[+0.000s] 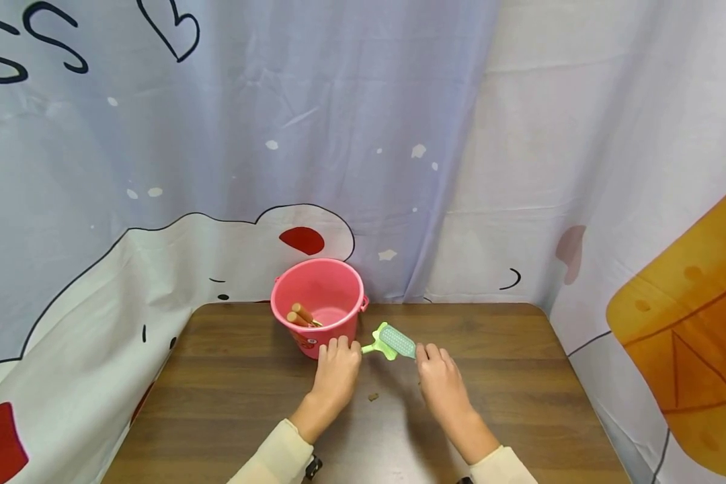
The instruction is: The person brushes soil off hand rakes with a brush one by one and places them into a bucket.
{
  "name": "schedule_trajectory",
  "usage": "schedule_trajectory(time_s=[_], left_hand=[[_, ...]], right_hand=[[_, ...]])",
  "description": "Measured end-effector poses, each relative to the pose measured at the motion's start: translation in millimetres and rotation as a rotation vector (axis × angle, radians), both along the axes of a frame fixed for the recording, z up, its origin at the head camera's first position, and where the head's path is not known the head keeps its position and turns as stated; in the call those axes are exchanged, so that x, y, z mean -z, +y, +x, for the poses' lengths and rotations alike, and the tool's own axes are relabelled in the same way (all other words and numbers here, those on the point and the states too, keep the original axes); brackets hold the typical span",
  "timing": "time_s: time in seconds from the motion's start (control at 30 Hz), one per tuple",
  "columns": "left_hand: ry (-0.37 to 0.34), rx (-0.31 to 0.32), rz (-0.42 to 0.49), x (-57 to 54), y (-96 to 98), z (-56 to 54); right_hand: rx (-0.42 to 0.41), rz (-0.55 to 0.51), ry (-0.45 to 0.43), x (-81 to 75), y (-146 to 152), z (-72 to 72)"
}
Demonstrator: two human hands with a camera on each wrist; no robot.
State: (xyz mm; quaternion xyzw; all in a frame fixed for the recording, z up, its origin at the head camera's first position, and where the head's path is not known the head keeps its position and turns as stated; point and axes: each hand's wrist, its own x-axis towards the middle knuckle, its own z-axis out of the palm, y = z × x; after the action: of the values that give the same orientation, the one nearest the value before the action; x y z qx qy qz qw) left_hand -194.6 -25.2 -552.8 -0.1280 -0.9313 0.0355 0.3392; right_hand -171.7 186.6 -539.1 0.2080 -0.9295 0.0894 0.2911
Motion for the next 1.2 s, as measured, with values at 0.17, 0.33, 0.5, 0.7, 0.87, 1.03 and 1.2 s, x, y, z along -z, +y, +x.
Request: schedule_trajectory(time_s=[0.17,0.33,0.5,0.7,0.87,1.03,1.2], left_hand=[[-0.029,0.007,0.003,2.0,-1.4,1.3],[-0.043,0.006,-0.002,3.7,-2.4,2.2],[-0.039,0.010,-0.007,3.0,-3.9,3.7],[-0.056,0.011,0.000,-0.1,-7.2,4.5],[-0.077,0.015,0.006,-0.6,-7.7,3.9],[-0.086,0.018,0.016,-1.5,-6.1,3.6],[-0.099,0.019,0.017,-2.6,-4.0,3.1]], right_hand=[[0.000,-0.029,-0.039,2.6,4.5,-1.0],[0.002,-0.059,-0.031,5.1,11.8,-2.9],[0.007,-0.075,-0.040,4.7,20.5,-5.7],[0.008,-0.103,-0.046,-0.4,30.7,-5.1],[-0.064,-0.148,0.013,-2.6,26.0,0.5],[-0.154,-0.150,0.054,1.6,13.3,8.1],[-0.164,-0.111,0.033,7.6,8.2,13.0]])
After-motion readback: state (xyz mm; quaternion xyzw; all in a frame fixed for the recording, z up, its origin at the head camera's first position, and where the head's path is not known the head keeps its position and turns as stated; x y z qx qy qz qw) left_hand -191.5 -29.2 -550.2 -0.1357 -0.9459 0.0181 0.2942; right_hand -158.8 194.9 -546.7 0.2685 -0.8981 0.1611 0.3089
